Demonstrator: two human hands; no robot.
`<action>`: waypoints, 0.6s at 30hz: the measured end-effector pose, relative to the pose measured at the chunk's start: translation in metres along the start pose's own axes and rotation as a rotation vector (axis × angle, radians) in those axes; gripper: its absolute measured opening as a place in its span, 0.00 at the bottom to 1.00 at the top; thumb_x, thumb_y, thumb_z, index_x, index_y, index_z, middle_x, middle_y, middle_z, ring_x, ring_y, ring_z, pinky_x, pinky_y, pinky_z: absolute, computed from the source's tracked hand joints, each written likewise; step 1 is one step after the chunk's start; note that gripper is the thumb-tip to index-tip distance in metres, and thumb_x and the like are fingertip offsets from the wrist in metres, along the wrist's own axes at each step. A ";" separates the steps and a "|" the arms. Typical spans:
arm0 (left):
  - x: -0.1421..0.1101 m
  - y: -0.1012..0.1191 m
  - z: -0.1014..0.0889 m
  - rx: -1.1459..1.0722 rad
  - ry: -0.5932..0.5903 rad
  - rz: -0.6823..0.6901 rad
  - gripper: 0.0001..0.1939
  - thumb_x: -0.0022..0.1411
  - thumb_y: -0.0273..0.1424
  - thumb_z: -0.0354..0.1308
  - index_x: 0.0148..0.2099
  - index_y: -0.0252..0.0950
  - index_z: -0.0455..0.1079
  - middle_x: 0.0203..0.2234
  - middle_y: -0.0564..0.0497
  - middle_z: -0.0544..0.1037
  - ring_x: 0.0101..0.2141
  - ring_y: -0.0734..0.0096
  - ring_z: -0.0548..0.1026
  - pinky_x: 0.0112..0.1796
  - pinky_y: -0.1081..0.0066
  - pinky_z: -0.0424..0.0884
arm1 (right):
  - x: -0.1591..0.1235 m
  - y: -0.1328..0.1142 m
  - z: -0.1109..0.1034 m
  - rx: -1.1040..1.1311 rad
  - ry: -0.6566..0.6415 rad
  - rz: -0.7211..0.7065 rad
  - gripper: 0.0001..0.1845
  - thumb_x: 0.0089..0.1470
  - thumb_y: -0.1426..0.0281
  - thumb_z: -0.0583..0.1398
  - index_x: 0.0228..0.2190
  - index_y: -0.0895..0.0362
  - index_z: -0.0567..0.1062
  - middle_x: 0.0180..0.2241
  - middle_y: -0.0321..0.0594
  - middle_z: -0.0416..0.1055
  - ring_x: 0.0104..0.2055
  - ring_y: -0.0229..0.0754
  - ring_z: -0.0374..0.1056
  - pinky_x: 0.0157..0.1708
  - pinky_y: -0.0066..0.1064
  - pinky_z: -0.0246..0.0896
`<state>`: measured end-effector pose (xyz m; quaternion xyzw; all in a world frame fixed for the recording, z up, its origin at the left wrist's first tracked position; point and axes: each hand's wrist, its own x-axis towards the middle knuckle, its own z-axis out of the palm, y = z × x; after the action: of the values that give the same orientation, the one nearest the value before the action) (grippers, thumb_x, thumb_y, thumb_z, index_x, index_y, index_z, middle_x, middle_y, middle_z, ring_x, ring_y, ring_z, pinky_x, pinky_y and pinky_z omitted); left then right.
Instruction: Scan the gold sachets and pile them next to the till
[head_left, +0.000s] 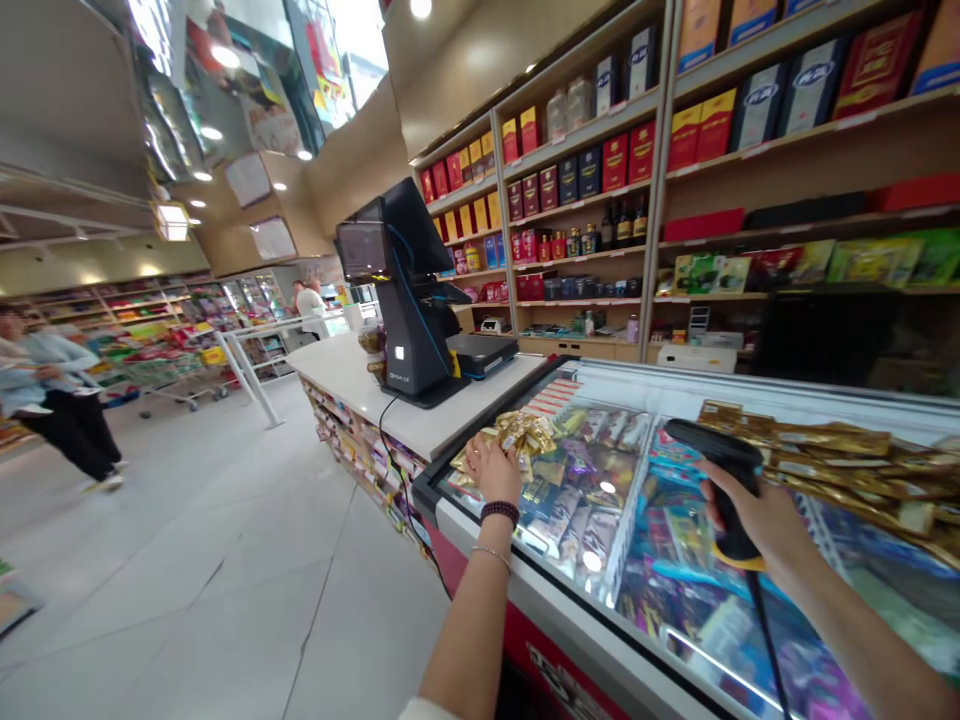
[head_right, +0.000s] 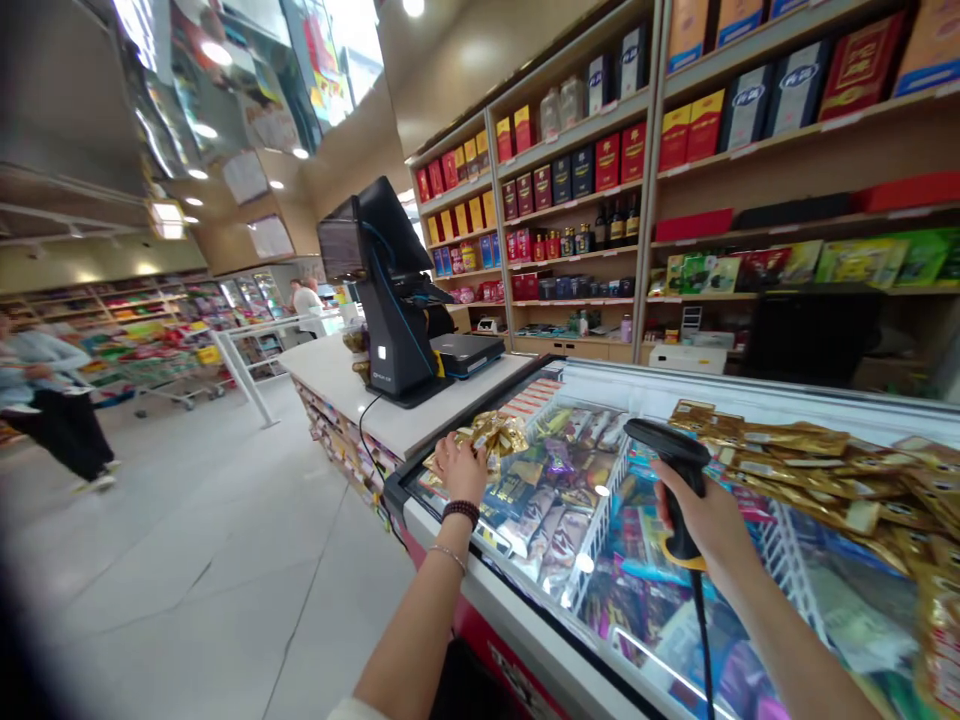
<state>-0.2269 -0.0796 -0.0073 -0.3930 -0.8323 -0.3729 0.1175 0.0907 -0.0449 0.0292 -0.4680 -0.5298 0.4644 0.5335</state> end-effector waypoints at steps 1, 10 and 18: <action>-0.001 0.001 0.000 0.025 -0.006 0.019 0.19 0.68 0.35 0.53 0.54 0.33 0.77 0.66 0.33 0.66 0.68 0.38 0.57 0.64 0.40 0.53 | 0.000 -0.001 -0.001 0.044 -0.003 0.020 0.22 0.45 0.50 0.70 0.20 0.53 0.71 0.16 0.39 0.67 0.15 0.39 0.59 0.15 0.35 0.54; -0.033 0.067 0.004 -0.102 -0.155 0.352 0.23 0.68 0.35 0.54 0.62 0.34 0.72 0.64 0.36 0.70 0.66 0.43 0.61 0.64 0.46 0.57 | -0.017 -0.034 -0.060 0.246 0.145 -0.019 0.23 0.39 0.52 0.73 0.26 0.54 0.74 0.18 0.31 0.67 0.15 0.35 0.59 0.12 0.28 0.55; -0.136 0.207 0.042 -0.748 -0.689 0.690 0.13 0.65 0.35 0.57 0.49 0.40 0.77 0.45 0.41 0.83 0.48 0.53 0.78 0.54 0.55 0.72 | -0.051 -0.040 -0.171 0.258 0.357 -0.078 0.24 0.39 0.52 0.73 0.32 0.55 0.76 0.19 0.30 0.67 0.16 0.34 0.60 0.12 0.27 0.54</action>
<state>0.0207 -0.0411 0.0069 -0.7521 -0.4601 -0.4318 -0.1900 0.2609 -0.1020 0.0622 -0.4498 -0.3809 0.4168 0.6920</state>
